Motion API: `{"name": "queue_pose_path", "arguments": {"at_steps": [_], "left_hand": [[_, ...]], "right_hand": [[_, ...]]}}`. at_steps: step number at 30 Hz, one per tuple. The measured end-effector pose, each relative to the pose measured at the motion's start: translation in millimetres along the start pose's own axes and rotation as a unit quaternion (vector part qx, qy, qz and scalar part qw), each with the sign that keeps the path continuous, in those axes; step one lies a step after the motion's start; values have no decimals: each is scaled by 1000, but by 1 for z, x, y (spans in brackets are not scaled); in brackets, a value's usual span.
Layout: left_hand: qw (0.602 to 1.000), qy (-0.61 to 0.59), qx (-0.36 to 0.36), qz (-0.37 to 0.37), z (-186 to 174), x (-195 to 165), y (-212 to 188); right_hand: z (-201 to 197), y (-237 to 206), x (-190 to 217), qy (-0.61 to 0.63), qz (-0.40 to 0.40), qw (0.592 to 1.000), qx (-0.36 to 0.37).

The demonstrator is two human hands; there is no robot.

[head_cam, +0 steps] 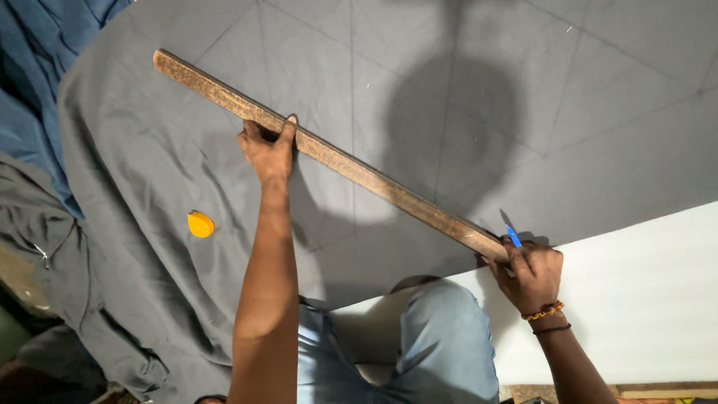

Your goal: The person marks a large piece of gray fabric laid on the floor using a pen and a wooden ruler. They repeatedly position the ruler, draw straight lines, and adjust the fabric to continue marking across the surface.

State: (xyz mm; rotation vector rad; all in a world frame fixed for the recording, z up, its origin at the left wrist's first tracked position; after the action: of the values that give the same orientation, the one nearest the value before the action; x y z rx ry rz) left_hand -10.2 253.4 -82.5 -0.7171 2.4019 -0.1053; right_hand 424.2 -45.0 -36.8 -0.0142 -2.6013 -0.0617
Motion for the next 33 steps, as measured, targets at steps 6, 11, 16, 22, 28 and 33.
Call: {"name": "queue_pose_path", "arguments": {"at_steps": [6,11,16,22,28,33], "left_hand": [[999,37,15,-34,4,6,0],[998,45,19,-42,4,4,-1],[998,-38,0,40,0,-11,1],[999,9,-31,36,-8,-23,-2],[999,29,-38,0,-18,-32,-4],[999,21,-44,-9,-17,-29,-6]], "right_hand": [[3,-2,-5,-28,6,1000,-6],[15,-8,-18,-34,29,999,21],[23,-19,-23,-119,30,992,20],[20,-15,-20,-104,32,994,-10],[16,-4,-17,-48,23,999,-11],[15,-8,-18,-33,-1,999,-40]]}}
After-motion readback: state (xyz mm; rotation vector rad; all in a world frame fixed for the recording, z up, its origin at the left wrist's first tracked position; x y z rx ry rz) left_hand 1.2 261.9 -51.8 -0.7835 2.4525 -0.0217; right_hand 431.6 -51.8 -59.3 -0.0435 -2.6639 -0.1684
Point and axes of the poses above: each hand's wrist, its own y-axis towards the middle knuckle, its own z-axis out of the palm, x = y × z, the point moved 9 cm from there along y, towards the middle knuckle, and after that the axes turned 5 degrees about -y, right-handed, at the moved point
